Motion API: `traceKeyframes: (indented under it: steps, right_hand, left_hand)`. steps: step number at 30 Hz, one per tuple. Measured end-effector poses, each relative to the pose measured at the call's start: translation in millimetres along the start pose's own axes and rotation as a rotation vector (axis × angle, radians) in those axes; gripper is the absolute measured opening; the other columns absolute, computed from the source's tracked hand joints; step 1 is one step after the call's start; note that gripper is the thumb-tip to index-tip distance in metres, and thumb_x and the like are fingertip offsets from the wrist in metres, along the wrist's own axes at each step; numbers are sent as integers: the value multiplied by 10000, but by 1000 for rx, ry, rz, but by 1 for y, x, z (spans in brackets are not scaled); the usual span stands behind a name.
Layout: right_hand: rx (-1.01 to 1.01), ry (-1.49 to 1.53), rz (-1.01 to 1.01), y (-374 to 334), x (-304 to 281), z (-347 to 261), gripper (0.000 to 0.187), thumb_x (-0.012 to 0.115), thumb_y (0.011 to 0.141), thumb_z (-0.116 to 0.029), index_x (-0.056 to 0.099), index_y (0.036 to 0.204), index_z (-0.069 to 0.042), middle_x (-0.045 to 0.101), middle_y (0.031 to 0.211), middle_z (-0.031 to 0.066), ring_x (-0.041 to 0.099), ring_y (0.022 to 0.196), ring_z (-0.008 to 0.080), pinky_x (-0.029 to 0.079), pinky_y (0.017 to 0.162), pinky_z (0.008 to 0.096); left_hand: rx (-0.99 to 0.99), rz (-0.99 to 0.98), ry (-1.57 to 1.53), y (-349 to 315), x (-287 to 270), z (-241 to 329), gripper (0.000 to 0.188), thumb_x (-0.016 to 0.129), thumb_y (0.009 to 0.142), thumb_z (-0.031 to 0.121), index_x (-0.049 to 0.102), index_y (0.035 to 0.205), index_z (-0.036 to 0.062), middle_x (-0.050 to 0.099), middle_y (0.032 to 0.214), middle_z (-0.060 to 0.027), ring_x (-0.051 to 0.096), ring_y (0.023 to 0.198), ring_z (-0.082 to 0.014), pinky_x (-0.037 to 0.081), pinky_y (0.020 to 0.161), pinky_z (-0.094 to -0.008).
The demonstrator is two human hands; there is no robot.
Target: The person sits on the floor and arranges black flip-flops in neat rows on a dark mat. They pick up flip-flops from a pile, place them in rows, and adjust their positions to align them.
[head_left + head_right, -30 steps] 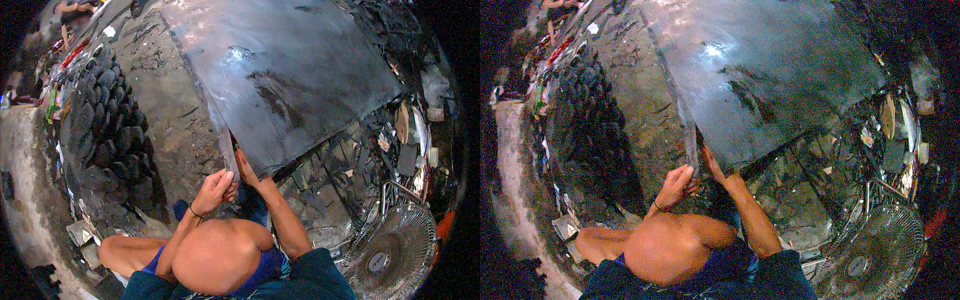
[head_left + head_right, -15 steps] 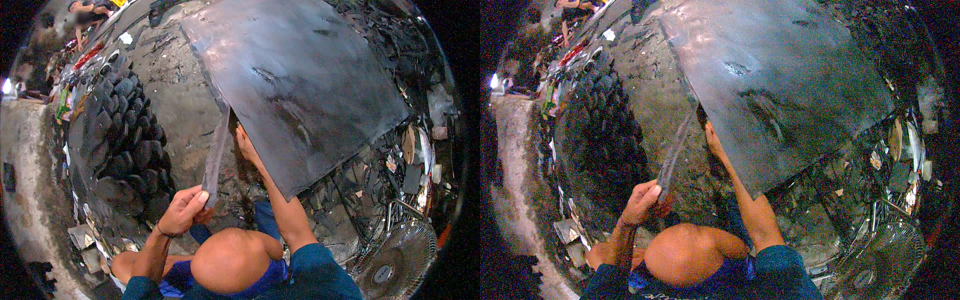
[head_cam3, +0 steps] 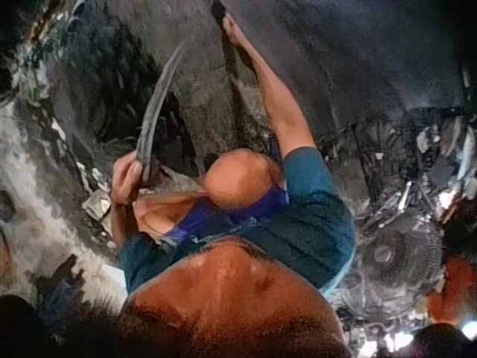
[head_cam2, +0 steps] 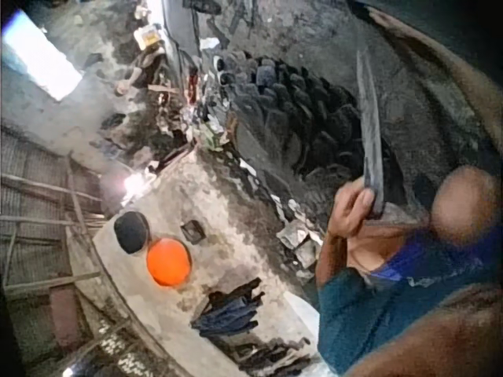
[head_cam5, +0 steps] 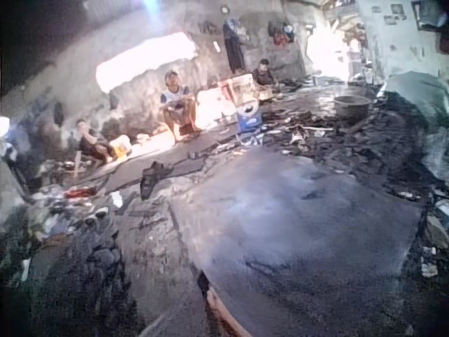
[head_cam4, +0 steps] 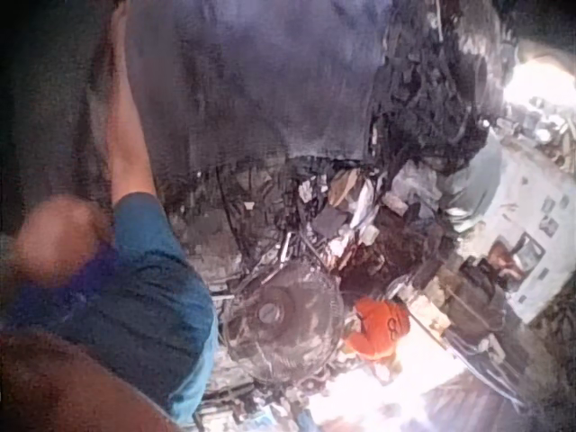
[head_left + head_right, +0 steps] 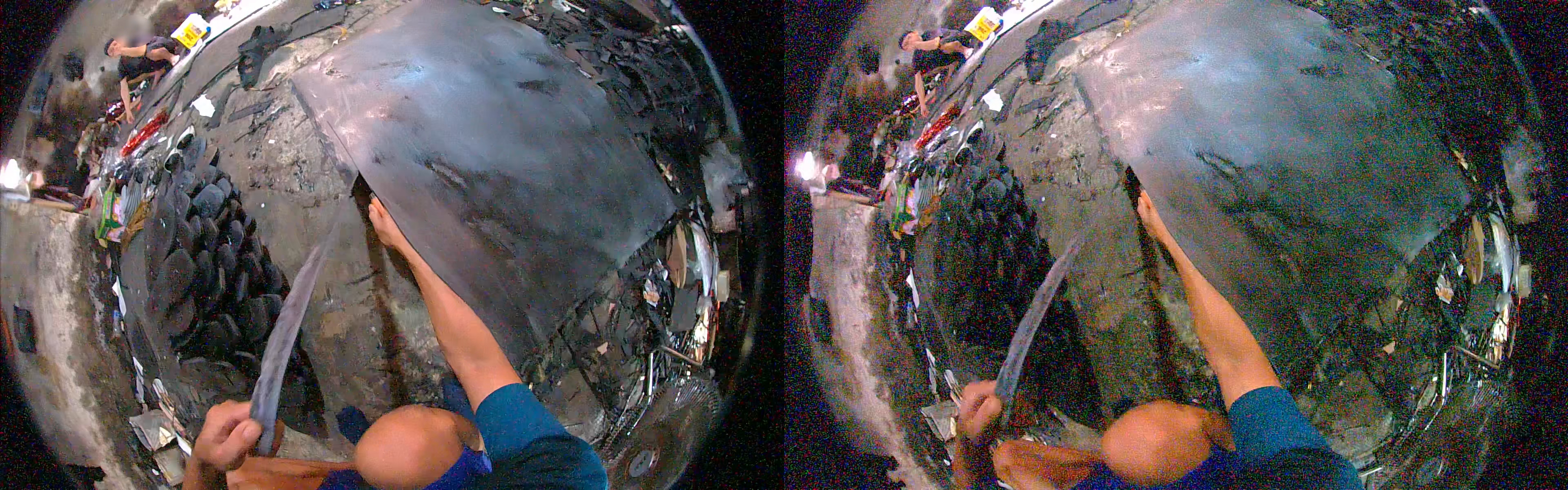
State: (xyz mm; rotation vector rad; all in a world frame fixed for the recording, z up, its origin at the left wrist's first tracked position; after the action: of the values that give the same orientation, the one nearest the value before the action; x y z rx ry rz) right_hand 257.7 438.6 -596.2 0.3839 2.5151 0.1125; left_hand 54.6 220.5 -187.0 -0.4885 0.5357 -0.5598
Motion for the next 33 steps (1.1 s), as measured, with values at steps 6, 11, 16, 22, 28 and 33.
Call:
traceKeyframes:
  steps: [6,11,16,22,28,33]
  right_hand:
    - [87,443,-54,57,-7,-41,300,531,990,-328,589,962,-35,587,813,183,574,790,364,450,785,466]
    - [120,496,-264,76,-43,-42,218,514,1018,-212,584,1082,-15,605,891,150,562,849,261,460,786,394]
    - [80,512,-395,98,-55,-40,257,461,1059,-186,582,1164,15,627,988,95,544,905,201,458,884,341]
    - [279,250,-536,87,-45,-52,405,358,1092,-244,521,1323,47,609,1241,228,568,1171,329,434,1033,374]
    - [409,358,-577,45,-21,-19,479,373,1094,-258,414,1451,58,484,1471,243,447,1387,350,317,1176,370]
    - [634,842,-440,2,26,47,498,375,1098,-271,387,1488,40,437,1533,192,394,1433,283,268,1194,357]
  left_hand:
    - [-81,-211,281,-11,-69,47,293,611,955,273,696,940,-7,695,805,-126,680,692,-245,519,640,-341]
    - [172,-556,497,46,-60,69,325,647,971,376,713,1015,60,677,837,-135,647,744,-339,537,718,-414]
    - [146,-130,198,181,-84,59,370,564,1034,323,650,1186,-3,713,1077,-103,649,976,-156,524,876,-326]
    - [85,495,159,429,-81,-74,563,426,1052,496,577,1252,-8,669,1175,-208,653,1076,-359,481,939,-431]
    - [67,454,53,492,-45,-110,548,416,1059,464,609,1088,-49,686,1061,-250,658,1029,-387,479,883,-451]
    - [140,365,-26,504,-34,-123,467,455,1061,436,586,1055,-13,642,820,-113,616,727,-236,502,714,-382]
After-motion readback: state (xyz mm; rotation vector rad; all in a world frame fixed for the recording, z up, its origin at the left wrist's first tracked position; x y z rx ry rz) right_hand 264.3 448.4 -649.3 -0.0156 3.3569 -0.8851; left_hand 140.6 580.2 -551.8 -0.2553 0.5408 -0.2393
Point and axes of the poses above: each hand's wrist, its own y-axis towards the middle knuckle, its own x-axis out of the palm, z = x × y, the point moved 2 cm from there along y, towards the middle knuckle
